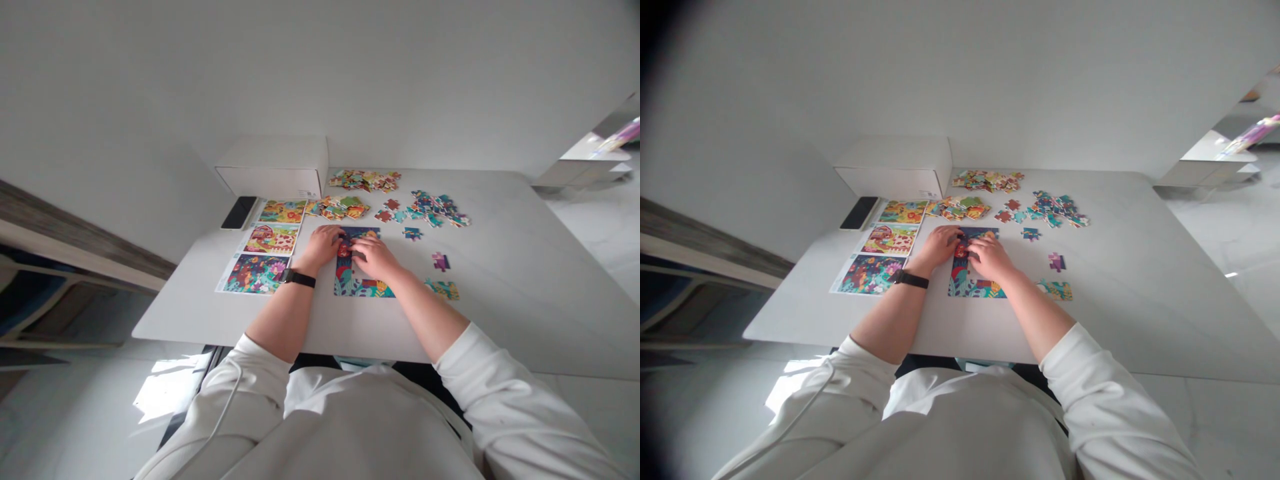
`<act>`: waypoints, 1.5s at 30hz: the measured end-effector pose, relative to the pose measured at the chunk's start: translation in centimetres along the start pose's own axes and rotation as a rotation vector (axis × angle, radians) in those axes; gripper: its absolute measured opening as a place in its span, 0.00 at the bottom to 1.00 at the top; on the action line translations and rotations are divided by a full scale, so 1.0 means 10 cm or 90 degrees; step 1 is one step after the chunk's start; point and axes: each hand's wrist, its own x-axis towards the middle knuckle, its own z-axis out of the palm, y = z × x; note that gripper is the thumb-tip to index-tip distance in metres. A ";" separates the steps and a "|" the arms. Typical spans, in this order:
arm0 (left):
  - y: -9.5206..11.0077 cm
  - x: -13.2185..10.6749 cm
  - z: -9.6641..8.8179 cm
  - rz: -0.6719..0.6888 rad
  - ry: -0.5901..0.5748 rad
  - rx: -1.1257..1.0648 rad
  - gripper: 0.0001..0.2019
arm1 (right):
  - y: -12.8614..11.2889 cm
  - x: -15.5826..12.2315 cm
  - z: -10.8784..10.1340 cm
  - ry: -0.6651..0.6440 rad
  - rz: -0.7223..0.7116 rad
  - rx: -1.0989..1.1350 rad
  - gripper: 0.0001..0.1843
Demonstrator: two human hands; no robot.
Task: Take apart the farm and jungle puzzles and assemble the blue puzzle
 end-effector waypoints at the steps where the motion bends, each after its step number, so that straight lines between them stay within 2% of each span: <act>1: 0.00 0.00 0.00 0.001 -0.001 -0.001 0.17 | 0.00 0.00 0.00 0.002 -0.002 0.001 0.14; 18: 0.01 -0.04 -0.02 0.021 -0.001 -0.031 0.18 | -0.04 0.01 -0.06 -0.021 -0.008 -0.026 0.09; 30: 0.00 -0.02 -0.01 0.020 -0.013 -0.031 0.18 | -0.14 -0.02 -0.08 -0.063 0.004 -0.058 0.19; 32: 0.00 -0.03 -0.01 0.019 -0.015 -0.026 0.18 | -0.12 -0.01 -0.17 -0.078 -0.001 -0.039 0.18; 34: 0.00 -0.04 0.00 0.015 -0.019 -0.020 0.18 | -0.05 -0.02 -0.36 -0.063 0.010 -0.007 0.15; 37: 0.01 -0.05 0.02 0.003 -0.025 -0.013 0.20 | 0.11 -0.12 -0.73 0.030 0.073 0.033 0.14; 39: 0.01 -0.04 0.04 -0.003 -0.026 -0.012 0.20 | 0.22 -0.26 -0.96 0.056 0.129 0.064 0.15; 42: 0.02 -0.04 0.04 -0.005 -0.033 -0.007 0.20 | 0.33 -0.54 -1.14 0.002 0.168 0.084 0.14; 45: 0.06 -0.05 0.04 0.000 -0.038 0.006 0.20 | 0.30 -0.80 -1.14 -0.101 0.129 0.052 0.17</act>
